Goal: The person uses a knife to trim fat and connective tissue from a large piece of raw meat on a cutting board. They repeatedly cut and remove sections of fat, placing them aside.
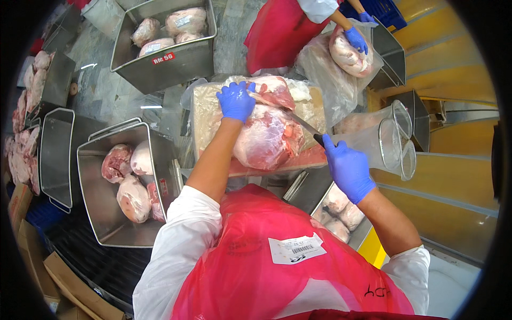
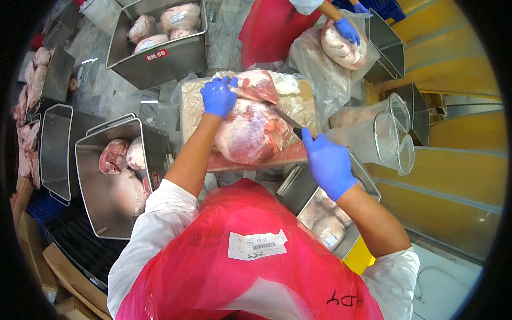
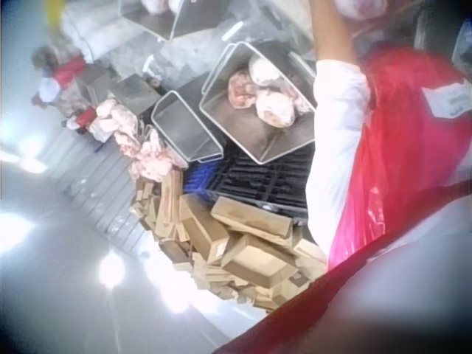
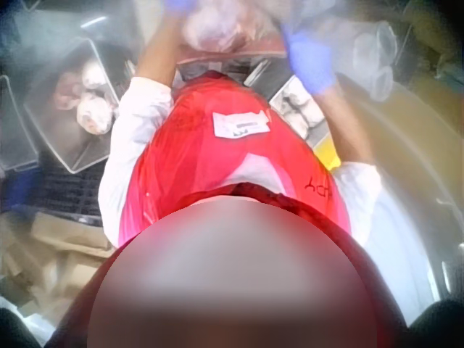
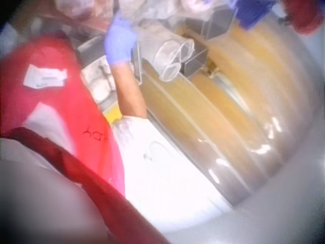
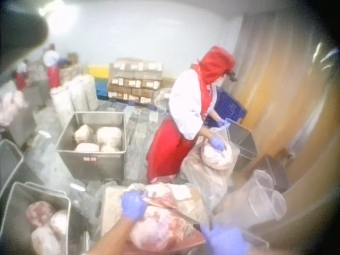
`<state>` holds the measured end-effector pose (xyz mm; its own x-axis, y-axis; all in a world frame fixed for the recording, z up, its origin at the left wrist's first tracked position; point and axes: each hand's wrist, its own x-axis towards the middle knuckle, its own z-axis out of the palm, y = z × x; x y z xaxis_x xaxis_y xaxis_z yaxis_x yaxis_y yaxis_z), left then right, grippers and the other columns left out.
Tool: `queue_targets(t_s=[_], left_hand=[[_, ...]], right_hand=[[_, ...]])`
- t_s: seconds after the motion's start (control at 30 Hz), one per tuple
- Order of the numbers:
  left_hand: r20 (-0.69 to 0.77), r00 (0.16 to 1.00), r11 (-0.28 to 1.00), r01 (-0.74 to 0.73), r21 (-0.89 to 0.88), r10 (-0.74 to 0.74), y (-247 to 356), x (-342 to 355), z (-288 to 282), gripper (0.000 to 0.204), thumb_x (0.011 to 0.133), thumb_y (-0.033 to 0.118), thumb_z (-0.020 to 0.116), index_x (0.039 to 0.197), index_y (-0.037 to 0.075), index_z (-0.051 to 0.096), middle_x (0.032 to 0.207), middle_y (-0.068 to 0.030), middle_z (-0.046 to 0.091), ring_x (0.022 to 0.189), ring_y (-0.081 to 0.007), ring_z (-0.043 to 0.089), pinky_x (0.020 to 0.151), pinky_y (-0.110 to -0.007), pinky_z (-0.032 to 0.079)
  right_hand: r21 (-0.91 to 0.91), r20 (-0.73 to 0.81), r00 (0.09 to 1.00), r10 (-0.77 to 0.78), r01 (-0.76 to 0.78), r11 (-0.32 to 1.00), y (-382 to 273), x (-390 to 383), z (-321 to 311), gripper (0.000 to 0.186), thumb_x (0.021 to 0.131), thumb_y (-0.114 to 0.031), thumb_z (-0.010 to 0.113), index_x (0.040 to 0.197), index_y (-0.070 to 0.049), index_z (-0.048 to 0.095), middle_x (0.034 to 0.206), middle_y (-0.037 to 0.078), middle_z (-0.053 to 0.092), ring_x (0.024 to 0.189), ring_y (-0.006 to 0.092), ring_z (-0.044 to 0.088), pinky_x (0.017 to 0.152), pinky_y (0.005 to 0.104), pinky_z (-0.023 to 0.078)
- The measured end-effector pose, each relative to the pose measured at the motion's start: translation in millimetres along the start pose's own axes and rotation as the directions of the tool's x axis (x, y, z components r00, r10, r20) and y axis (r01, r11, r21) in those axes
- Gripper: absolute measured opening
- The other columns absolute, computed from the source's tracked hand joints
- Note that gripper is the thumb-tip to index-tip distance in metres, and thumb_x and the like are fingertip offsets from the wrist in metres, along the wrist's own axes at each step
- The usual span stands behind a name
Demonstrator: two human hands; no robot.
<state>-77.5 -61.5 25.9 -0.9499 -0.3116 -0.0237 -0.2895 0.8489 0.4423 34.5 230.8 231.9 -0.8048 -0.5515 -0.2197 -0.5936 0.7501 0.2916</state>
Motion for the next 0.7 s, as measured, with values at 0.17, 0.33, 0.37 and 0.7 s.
queue_targets(t_s=[0.17, 0.33, 0.37, 0.7], left_hand=[[-0.195, 0.961, 0.967, -0.222, -0.123, 0.196, -3.2, -2.9, 31.4, 0.039, 0.101, 0.043, 0.050, 0.122, 0.018, 0.073, 0.123, -0.0086, 0.071, 0.110, -0.0335, 0.064, 0.101, -0.054, 0.042], [-0.051, 0.974, 0.955, -0.228, -0.188, 0.223, -7.2, -7.6, 41.7, 0.034, 0.095, 0.031, 0.054, 0.123, 0.024, 0.072, 0.129, -0.0041, 0.069, 0.114, -0.0287, 0.063, 0.107, -0.055, 0.037], [-0.116, 0.958, 0.945, -0.279, -0.168, 0.262, -5.2, -12.2, 40.2, 0.032, 0.097, 0.032, 0.054, 0.121, 0.022, 0.073, 0.126, -0.0040, 0.070, 0.113, -0.0289, 0.064, 0.108, -0.054, 0.036], [-0.340, 0.864, 0.894, -0.431, -0.121, 0.371, 0.1, -34.0, 46.9, 0.023, 0.096, 0.028, 0.060, 0.113, 0.020, 0.074, 0.115, -0.0038, 0.073, 0.109, -0.0272, 0.066, 0.112, -0.054, 0.035]], right_hand=[[0.036, 0.116, 0.978, -0.174, 0.170, 0.985, 16.8, 34.4, -44.1, 0.044, 0.088, -0.009, 0.062, 0.131, -0.006, 0.060, 0.081, 0.018, 0.067, 0.070, 0.0357, 0.070, 0.061, 0.0468, 0.055], [0.159, 0.274, 0.894, -0.355, 0.322, 0.933, 54.6, 115.8, -99.1, 0.027, 0.086, -0.012, 0.070, 0.113, -0.005, 0.072, 0.084, 0.022, 0.070, 0.079, 0.0408, 0.068, 0.070, 0.0466, 0.055], [0.203, 0.341, 0.865, -0.367, 0.314, 0.928, 61.7, 131.7, -109.6, 0.026, 0.086, -0.011, 0.070, 0.111, -0.005, 0.073, 0.085, 0.023, 0.070, 0.078, 0.0390, 0.069, 0.070, 0.0447, 0.055], [0.307, 0.753, 0.632, -0.184, -0.089, 0.948, 111.4, 235.3, -122.2, 0.031, 0.083, -0.011, 0.074, 0.113, -0.003, 0.078, 0.067, 0.004, 0.066, 0.056, 0.0137, 0.058, 0.054, 0.0314, 0.049]])
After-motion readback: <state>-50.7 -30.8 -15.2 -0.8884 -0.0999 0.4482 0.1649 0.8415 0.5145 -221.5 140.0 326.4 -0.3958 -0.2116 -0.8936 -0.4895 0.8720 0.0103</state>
